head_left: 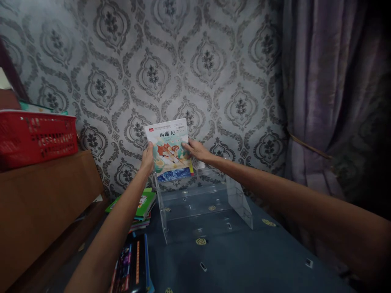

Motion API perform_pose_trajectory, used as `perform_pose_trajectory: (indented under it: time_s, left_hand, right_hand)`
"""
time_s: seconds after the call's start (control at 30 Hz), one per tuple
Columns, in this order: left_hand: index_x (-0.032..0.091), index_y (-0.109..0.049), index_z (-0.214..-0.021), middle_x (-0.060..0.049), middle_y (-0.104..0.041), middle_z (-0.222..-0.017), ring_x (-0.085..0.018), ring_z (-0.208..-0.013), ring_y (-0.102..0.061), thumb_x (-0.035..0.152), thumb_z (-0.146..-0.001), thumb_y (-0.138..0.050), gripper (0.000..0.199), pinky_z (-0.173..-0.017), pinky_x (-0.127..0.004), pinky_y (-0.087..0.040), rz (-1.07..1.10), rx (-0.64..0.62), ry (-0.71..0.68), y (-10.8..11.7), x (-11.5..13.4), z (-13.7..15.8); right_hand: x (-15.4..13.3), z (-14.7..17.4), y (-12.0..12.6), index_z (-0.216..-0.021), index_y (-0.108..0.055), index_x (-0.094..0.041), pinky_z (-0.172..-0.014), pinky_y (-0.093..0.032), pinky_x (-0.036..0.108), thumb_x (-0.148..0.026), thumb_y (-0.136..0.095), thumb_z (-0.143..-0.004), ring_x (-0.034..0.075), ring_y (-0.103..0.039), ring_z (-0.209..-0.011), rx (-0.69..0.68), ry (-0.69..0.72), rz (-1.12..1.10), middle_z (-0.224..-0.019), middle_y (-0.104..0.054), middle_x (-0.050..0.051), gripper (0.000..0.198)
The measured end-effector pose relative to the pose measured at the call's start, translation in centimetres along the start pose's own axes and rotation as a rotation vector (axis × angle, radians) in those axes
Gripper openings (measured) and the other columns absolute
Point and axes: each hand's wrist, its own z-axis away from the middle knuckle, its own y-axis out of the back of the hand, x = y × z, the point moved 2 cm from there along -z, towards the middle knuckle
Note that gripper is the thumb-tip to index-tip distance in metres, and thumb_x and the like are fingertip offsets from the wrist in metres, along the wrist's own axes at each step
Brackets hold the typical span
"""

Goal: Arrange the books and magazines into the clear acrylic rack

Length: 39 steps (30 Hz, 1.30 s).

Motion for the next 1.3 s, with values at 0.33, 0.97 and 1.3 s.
perform_pose_trajectory:
  time_s: [0.33,0.97,1.3]
  left_hand:
    - [0.017,-0.066,-0.087,-0.012,-0.075,-0.097,-0.025,-0.1,-0.068,0.044,-0.099,-0.038,0.04,-0.085,-0.03,-0.049,-0.891,0.102,-0.19,2.5,1.1,0.6]
    - [0.02,-0.065,-0.088,-0.018,-0.074,-0.102,-0.035,-0.107,-0.068,0.046,-0.1,-0.037,0.039,-0.087,-0.039,-0.047,-1.328,-0.084,-0.047,4.0,1.0,2.4]
    - [0.014,-0.057,-0.118,-0.021,-0.068,-0.123,-0.032,-0.116,-0.064,0.045,-0.098,-0.039,0.04,-0.095,-0.041,-0.048,-0.945,-0.051,-0.071,3.1,-0.5,1.2]
  right_hand:
    - [0.1,0.1,-0.4,-0.101,-0.065,-0.012,-0.069,-0.052,0.026,-0.052,-0.041,-0.102,0.022,-0.069,-0.082,-0.08,-0.06,0.132,-0.097,-0.072,0.013,0.047]
    - [1.9,1.2,-1.7,-0.1,-0.07,-0.016,-0.074,-0.048,0.027,-0.053,-0.036,-0.103,0.026,-0.069,-0.093,-0.194,-0.123,0.329,-0.097,-0.075,0.012,0.05]
    - [2.4,2.5,-0.9,-0.119,-0.059,-0.014,-0.079,-0.048,0.031,-0.053,-0.048,-0.098,0.029,-0.068,-0.103,-0.102,-0.206,0.349,-0.113,-0.071,0.018,0.045]
